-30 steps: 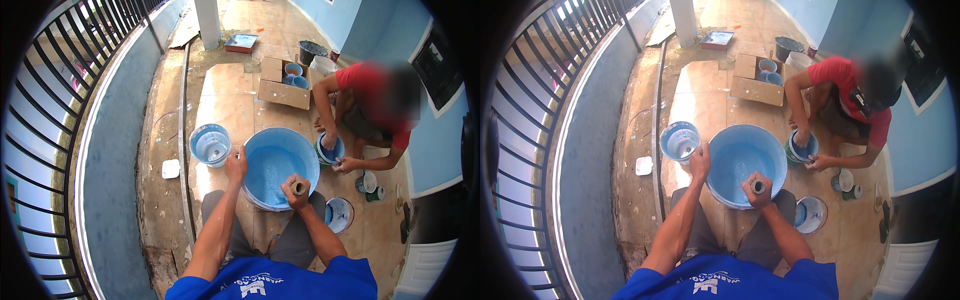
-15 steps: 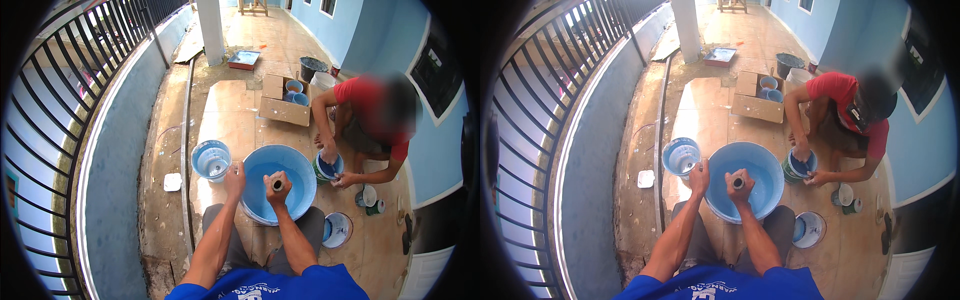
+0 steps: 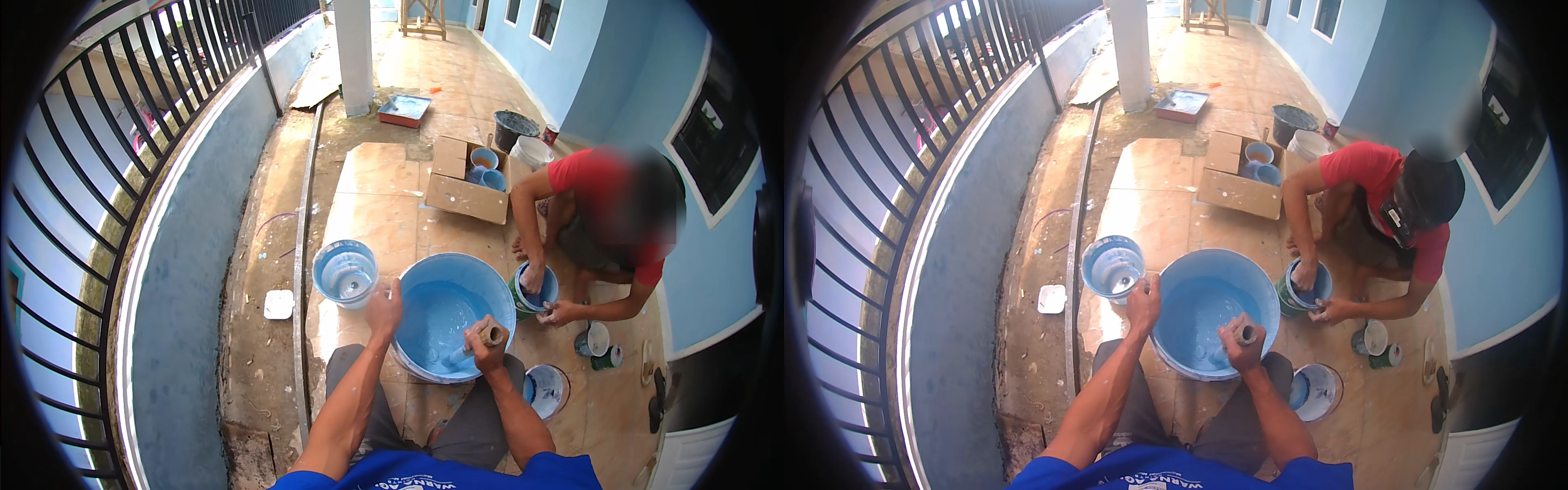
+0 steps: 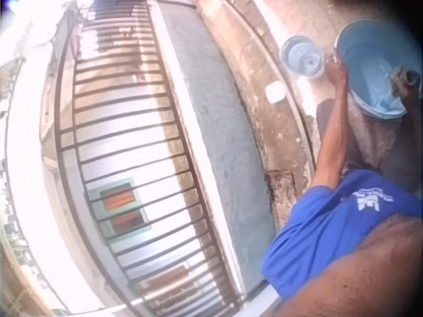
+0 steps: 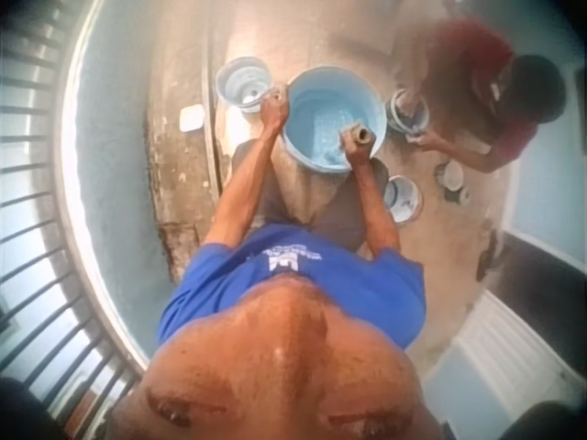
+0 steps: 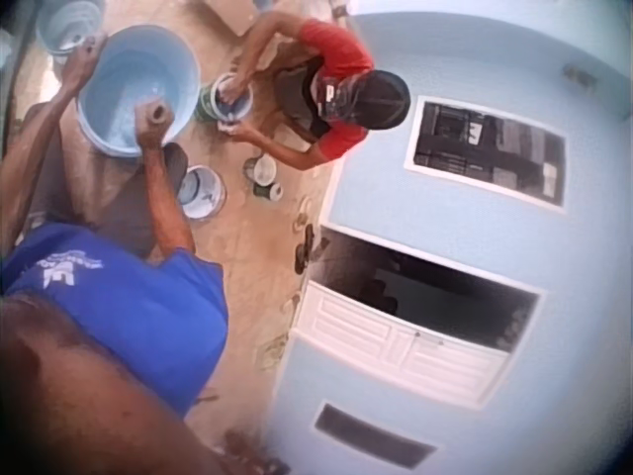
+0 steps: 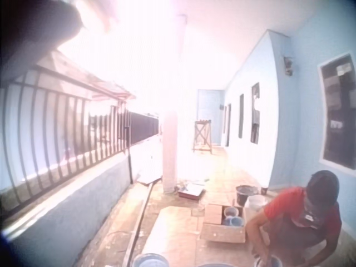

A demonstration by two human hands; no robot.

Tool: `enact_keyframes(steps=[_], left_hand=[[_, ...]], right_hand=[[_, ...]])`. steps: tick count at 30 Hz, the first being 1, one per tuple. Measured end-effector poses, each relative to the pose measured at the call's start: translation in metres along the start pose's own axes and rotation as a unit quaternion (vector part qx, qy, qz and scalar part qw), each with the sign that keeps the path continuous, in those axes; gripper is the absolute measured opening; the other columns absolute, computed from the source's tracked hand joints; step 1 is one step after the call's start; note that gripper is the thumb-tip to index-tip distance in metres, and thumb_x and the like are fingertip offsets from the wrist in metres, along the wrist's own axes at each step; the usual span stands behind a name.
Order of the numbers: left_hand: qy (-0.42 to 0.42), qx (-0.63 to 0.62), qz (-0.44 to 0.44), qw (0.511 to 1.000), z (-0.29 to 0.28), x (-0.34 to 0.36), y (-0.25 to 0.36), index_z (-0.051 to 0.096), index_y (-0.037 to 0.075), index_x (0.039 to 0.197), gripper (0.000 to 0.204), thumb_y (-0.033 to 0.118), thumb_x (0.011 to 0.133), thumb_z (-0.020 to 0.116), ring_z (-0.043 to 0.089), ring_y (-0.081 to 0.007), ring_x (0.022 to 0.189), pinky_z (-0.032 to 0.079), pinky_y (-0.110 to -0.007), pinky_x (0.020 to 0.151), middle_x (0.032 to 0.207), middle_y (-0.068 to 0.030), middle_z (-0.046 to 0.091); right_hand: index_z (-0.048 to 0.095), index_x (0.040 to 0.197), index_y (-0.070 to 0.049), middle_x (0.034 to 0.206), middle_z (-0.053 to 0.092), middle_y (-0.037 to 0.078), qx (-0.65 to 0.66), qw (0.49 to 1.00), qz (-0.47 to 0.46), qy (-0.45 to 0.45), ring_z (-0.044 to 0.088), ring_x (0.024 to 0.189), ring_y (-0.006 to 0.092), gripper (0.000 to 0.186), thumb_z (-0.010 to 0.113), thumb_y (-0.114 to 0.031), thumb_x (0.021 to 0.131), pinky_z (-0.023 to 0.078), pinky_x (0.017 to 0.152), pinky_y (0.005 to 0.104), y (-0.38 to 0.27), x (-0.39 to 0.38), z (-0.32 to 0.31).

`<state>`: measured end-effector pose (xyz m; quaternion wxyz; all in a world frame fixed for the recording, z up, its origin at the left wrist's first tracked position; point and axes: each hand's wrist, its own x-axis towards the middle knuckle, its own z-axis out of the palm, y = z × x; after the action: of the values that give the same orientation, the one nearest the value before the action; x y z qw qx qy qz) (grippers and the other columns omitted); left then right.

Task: The person stirs light blue paint in a bucket using a stick. Another person pours more paint into the bucket from a smaller container. The person continues to mix the paint.

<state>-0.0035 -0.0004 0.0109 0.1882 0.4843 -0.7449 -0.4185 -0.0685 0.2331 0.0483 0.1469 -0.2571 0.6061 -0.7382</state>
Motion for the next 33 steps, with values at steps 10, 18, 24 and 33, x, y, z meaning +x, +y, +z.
enact_keyframes(steps=[10,18,24,33], left_hand=[[0.007,0.002,0.022,1.000,-0.001,0.000,0.005,0.070,-0.003,0.110,0.059,0.053,0.102,0.053,0.069,-0.0478,0.102,0.051,-0.053,0.089,0.103,-0.0291,0.073],[0.026,-0.012,0.034,0.999,0.005,0.003,-0.008,0.072,0.001,0.107,0.056,0.054,0.101,0.053,0.068,-0.0502,0.097,0.051,-0.057,0.084,0.098,-0.0291,0.072],[0.019,0.019,0.034,0.999,0.008,0.005,-0.008,0.072,0.001,0.110,0.059,0.056,0.101,0.051,0.068,-0.0496,0.099,0.051,-0.057,0.087,0.102,-0.0288,0.072],[0.019,0.010,0.027,0.999,0.003,0.001,-0.004,0.071,0.001,0.114,0.060,0.057,0.101,0.051,0.068,-0.0491,0.103,0.051,-0.056,0.090,0.105,-0.0291,0.072]], right_hand=[[0.055,0.077,-0.005,0.064,0.058,0.003,-0.144,0.968,-0.168,0.117,0.055,0.057,0.0107,0.020,0.073,-0.004,0.085,0.046,0.056,0.0300,0.046,0.094,0.010],[0.050,0.075,-0.007,0.064,0.057,0.002,-0.049,0.992,-0.106,0.054,0.053,0.058,0.0101,0.026,0.072,0.001,0.083,0.045,0.057,0.0293,0.033,0.035,0.075],[0.050,0.073,-0.006,0.063,0.057,0.003,-0.020,0.993,-0.048,-0.109,0.052,0.056,0.0087,0.025,0.069,0.003,0.084,0.042,0.054,0.0273,0.014,-0.007,0.014],[0.053,0.078,-0.007,0.062,0.055,-0.001,-0.051,0.995,-0.076,0.043,0.052,0.050,0.0074,0.019,0.066,0.004,0.088,0.041,0.048,0.0240,0.018,0.079,-0.031]])
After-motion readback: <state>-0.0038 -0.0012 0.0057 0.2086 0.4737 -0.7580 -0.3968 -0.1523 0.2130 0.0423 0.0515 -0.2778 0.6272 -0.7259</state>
